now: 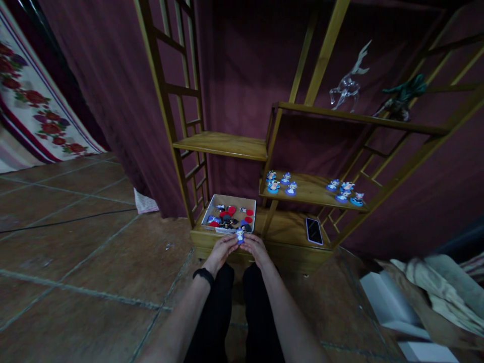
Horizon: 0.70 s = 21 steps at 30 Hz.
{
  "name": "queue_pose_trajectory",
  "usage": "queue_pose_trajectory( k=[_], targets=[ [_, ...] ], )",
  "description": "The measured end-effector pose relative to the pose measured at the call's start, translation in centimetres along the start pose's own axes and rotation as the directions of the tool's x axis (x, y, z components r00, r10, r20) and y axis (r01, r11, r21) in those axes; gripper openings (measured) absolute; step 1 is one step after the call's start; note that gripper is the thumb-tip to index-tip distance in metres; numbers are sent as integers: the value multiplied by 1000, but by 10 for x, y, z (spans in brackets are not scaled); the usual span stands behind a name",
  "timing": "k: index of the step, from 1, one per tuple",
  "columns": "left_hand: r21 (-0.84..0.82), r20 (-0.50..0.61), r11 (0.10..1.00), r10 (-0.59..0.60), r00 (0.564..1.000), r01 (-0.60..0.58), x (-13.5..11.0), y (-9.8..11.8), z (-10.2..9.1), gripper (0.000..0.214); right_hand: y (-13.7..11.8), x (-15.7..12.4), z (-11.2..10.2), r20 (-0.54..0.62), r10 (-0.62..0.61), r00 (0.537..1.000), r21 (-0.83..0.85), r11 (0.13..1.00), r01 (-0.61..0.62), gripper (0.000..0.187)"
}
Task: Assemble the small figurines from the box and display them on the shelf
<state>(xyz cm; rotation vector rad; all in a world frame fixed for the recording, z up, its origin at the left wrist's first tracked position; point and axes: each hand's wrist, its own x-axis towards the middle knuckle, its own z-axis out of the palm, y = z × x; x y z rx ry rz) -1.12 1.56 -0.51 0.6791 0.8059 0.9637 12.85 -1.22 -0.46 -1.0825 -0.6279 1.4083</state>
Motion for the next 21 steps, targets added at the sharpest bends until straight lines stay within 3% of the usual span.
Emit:
queue_pose_trajectory(
  k=[6, 21],
  targets=[
    [17, 24, 1000, -8, 1000, 7, 0, 0, 1, 38, -1, -3, 3, -2, 10, 1000, -12, 1000, -10, 43],
    [44, 43, 999, 11, 999, -13, -2, -1, 0, 21, 7, 2, -1, 5, -36, 999, -170, 985, 36, 41]
  ],
)
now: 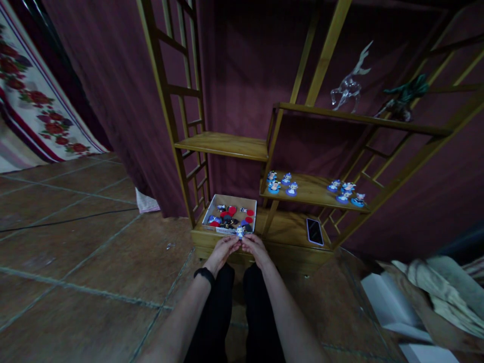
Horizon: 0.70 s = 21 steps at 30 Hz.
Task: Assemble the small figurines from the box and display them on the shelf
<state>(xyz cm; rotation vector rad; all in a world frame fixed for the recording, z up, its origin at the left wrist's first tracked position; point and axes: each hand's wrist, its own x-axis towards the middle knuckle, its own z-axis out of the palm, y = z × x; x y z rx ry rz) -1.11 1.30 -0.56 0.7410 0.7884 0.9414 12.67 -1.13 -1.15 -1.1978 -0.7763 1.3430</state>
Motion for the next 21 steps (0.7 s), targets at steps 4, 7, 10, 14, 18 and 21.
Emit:
queue_pose_trajectory(
  k=[4, 7, 10, 14, 18, 21],
  targets=[
    [46, -6, 999, -8, 1000, 9, -2, 2, 2, 24, -1, -1, 0, 18, -5, 1000, -32, 999, 5, 40],
    [96, -3, 995, -6, 1000, 6, -3, 3, 4, 27, -1, -1, 0, 13, -8, 1000, -62, 998, 9, 41],
    [150, -12, 989, 6, 1000, -4, -3, 4, 6, 31, 0, -1, 1, -2, -25, 1000, -82, 996, 25, 42],
    [219, -61, 975, 35, 998, -21, -2, 4, 7, 38, 0, 0, 2, 9, -47, 999, -105, 993, 48, 40],
    [271, -79, 962, 66, 995, -42, -1, 2, 5, 42, -2, -3, 3, 16, -74, 997, -123, 990, 75, 39],
    [285, -79, 957, 70, 994, -45, 0, 0, 4, 41, -4, -4, 3, 16, -71, 997, -129, 989, 73, 38]
  ],
)
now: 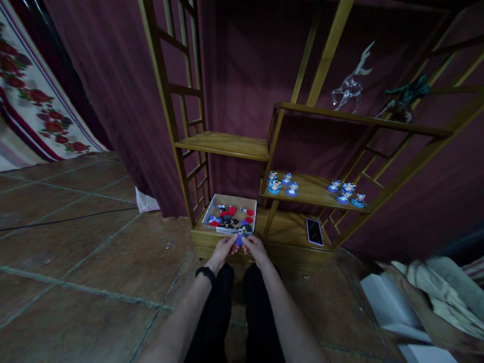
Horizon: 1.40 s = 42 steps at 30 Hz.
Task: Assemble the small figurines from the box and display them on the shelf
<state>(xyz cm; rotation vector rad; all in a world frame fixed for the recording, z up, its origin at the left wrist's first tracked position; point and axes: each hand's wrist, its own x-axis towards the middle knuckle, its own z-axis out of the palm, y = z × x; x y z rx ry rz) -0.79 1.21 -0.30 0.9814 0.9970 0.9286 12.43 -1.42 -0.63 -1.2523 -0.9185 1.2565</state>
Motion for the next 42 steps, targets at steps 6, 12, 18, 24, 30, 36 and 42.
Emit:
queue_pose_trajectory(
  k=[6, 12, 18, 24, 30, 36, 42],
  targets=[
    [27, -16, 999, -19, 1000, 20, 1, -1, -1, 39, 2, 2, 0, -18, 1, 1000, 9, 1000, -1, 35],
    [25, 32, 1000, 8, 999, -9, 2, -3, -2, 30, 4, 2, 1, -35, 8, 999, -2, 1000, -8, 30],
    [43, 1, 995, 94, 996, -94, 0, -4, 0, 26, 2, 2, 1, -24, 57, 998, 49, 997, -56, 26],
    [79, -83, 978, 200, 976, -193, 4, -9, 2, 18, -2, 5, 0, -24, 163, 986, 133, 978, -158, 36],
    [96, -64, 965, 251, 966, -244, 8, -13, 3, 18, -5, 1, 0, -34, 132, 991, 188, 974, -123, 37],
    [-74, -4, 990, 120, 993, -120, 5, -10, 4, 30, -5, -3, -5, 30, 38, 999, 294, 955, -45, 41],
    [-222, 34, 975, 17, 999, -9, 4, -6, 0, 35, -1, 0, -6, 0, 13, 1000, 312, 950, -13, 43]
  ],
)
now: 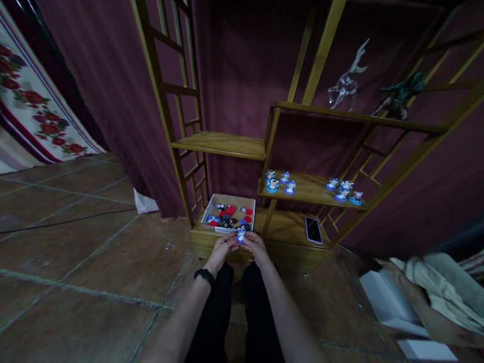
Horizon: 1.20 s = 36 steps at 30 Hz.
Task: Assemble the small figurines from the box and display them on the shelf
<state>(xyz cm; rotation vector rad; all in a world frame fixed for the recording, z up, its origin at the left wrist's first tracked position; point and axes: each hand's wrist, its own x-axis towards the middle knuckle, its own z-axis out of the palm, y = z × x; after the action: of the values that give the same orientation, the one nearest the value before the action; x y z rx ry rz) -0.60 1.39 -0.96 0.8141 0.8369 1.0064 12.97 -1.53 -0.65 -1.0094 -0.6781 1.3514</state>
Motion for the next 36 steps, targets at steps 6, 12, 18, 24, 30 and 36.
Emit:
queue_pose_trajectory(
  k=[6, 12, 18, 24, 30, 36],
  targets=[
    [-33, -48, 999, 23, 999, -25, -3, 1, -1, 37, 0, 0, 1, -10, -18, 1000, -52, 998, 17, 42],
    [-100, -36, 994, 39, 999, -42, -5, 4, 1, 37, 2, 1, 2, -5, 79, 997, -107, 991, -79, 37],
    [-62, -26, 998, 2, 1000, -3, -5, 5, -1, 25, 10, 9, -3, -85, 6, 996, -160, 987, -19, 33],
    [61, -56, 998, 16, 998, -12, -1, 4, -1, 21, 10, 11, -4, -76, -3, 997, -239, 971, -15, 32],
    [126, -30, 992, -3, 1000, 7, 1, 1, -3, 18, 5, 7, -1, -69, -14, 998, -257, 966, -4, 37],
    [-14, -24, 999, -47, 999, 47, -2, 2, -3, 17, 7, 8, 0, -65, -6, 998, -227, 974, -9, 38]
  ],
)
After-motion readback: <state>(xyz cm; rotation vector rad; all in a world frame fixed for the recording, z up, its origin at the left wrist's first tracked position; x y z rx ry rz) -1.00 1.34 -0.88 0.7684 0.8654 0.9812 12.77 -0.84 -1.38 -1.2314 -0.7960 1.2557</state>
